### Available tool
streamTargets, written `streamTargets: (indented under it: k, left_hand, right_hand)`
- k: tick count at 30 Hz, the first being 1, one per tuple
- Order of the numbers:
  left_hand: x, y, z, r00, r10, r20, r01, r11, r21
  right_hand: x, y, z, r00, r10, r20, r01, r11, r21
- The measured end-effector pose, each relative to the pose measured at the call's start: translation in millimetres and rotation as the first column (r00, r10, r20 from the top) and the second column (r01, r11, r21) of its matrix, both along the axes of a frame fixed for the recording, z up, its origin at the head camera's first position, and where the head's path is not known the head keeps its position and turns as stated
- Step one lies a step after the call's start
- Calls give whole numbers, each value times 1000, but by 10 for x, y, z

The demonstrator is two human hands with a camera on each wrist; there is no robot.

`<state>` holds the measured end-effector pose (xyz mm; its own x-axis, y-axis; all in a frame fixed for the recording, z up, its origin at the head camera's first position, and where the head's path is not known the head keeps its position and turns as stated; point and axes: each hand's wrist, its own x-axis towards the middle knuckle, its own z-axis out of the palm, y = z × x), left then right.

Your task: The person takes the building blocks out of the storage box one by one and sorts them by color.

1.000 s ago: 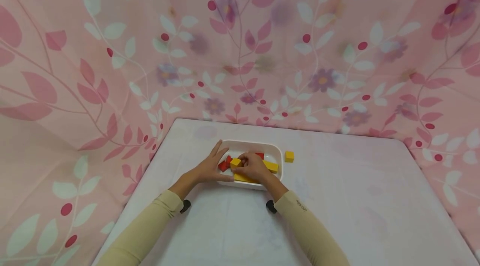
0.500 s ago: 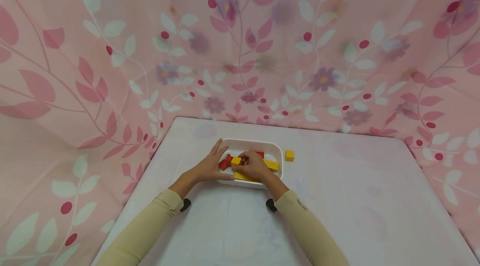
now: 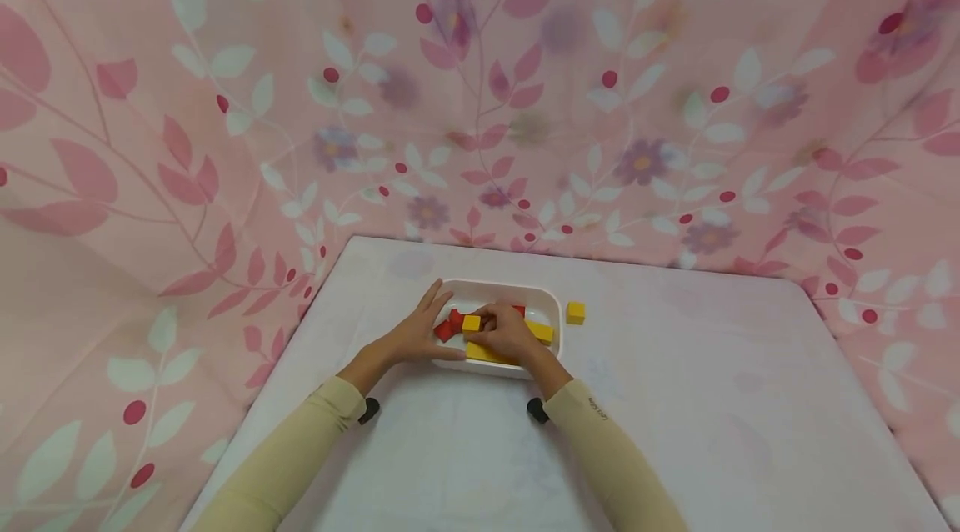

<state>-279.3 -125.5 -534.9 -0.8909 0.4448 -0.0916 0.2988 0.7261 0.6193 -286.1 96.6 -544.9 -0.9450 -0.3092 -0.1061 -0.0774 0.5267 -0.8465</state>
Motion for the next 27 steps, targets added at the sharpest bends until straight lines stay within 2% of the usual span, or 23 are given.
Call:
streamTargets:
  k: [9,12,16,19,27]
  left_hand:
    - [-19,-18,-50,1000,10,9,-10,1000,-20]
    - [-5,-25,-18,1000,11,22,-10,999,-37]
    - [21,-4,-22,1000,-7,17,7,1000,-10]
    - [29,3,-18,1000,-20,14,20,1000,-22]
    - [51,-30,21,1000,23,11,-22,999,-38]
  right_hand:
    - [21,-4,45,1000,-7,-1,7,1000,-21]
    - [31,-4,50,1000,-1,-4,1,1000,-20]
    - [60,15,17,1000,-23,-13,22,1000,-14]
    - [61,24,4,1000,-21,-4,21,1000,-8]
    - [30,-30,15,999,13,-37,-13,1000,4]
